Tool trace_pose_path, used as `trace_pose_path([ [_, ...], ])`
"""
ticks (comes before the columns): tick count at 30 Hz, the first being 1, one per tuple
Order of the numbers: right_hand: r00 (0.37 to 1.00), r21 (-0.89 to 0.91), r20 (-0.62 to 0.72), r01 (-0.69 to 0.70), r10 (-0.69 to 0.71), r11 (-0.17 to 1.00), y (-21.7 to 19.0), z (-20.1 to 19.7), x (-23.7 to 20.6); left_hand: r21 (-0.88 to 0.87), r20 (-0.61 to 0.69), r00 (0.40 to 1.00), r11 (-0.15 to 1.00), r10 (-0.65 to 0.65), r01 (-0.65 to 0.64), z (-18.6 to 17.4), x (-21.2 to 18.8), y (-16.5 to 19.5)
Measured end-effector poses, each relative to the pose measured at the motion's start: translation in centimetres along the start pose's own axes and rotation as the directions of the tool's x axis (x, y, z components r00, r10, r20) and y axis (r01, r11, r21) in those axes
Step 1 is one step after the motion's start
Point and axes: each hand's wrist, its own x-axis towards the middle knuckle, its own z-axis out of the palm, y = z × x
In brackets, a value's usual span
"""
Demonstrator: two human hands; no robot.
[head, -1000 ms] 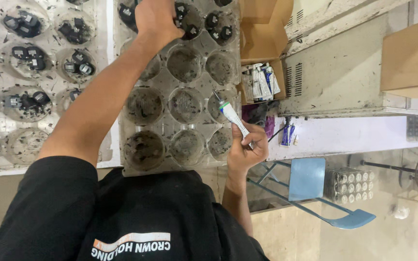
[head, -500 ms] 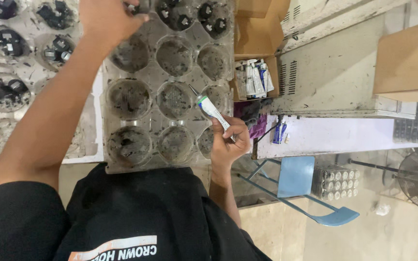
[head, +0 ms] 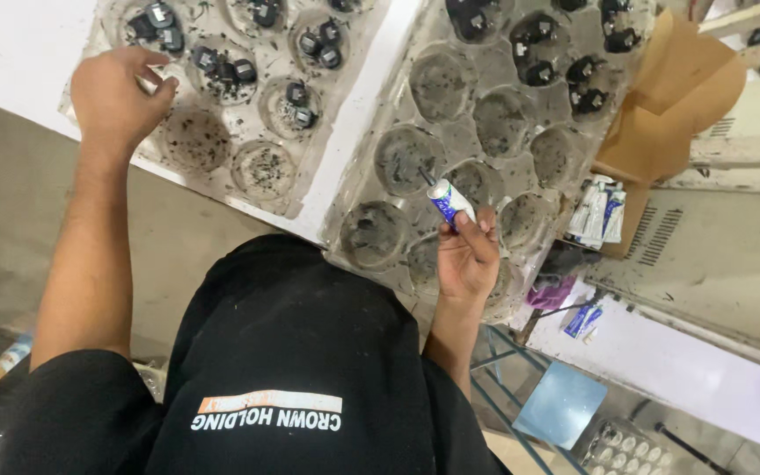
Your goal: The person picks small black components one at a time from an egg-carton-style tray and squeezes adhesive from a tube onto each component, then places it back into the tray. Around 00:30 the person wipes the tube tip with a cloth before resuming applying adhesive to more components.
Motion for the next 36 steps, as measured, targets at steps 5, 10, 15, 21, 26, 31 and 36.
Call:
trace_pose_path([
  [5,0.998,-0.062,0.044,-0.036,0.039,0.997,2.7,2.1,0.7,0.083,-0.014,1.000,0.997,0.008,-0.007,0.6,-2.0,-1.8],
  [10,0.998,-0.165,0.068,0.010,0.001,0.986,4.4,3.7,0.3,-0.002,0.158,0.985,0.998,0.065,-0.066,4.5,0.8,1.8],
  [15,0.997,-0.219,-0.017,0.070,-0.076,0.973,5.2,3.8,-0.5,0.013,0.276,0.914,0.950,0.296,-0.311,9.9,1.8,7.0],
  [21,0.989,-0.210,-0.037,0.135,-0.146,0.968,5.0,2.9,-1.2,0.092,0.382,0.903,0.964,0.198,-0.250,13.6,3.3,9.8],
  [26,0.983,-0.112,-0.074,0.160,-0.169,0.981,4.7,2.6,-1.4,-0.023,0.346,0.930,0.992,0.125,-0.125,13.5,3.5,10.9],
  [31,0.971,-0.028,-0.104,0.213,-0.214,0.977,3.3,3.3,-1.5,-0.619,0.293,0.956,0.756,-0.032,0.215,10.7,3.8,12.9],
  [36,0.935,-0.152,-0.060,0.337,-0.349,0.929,1.5,5.4,-1.6,-0.935,0.331,0.936,0.172,0.117,0.309,5.9,6.1,19.2],
])
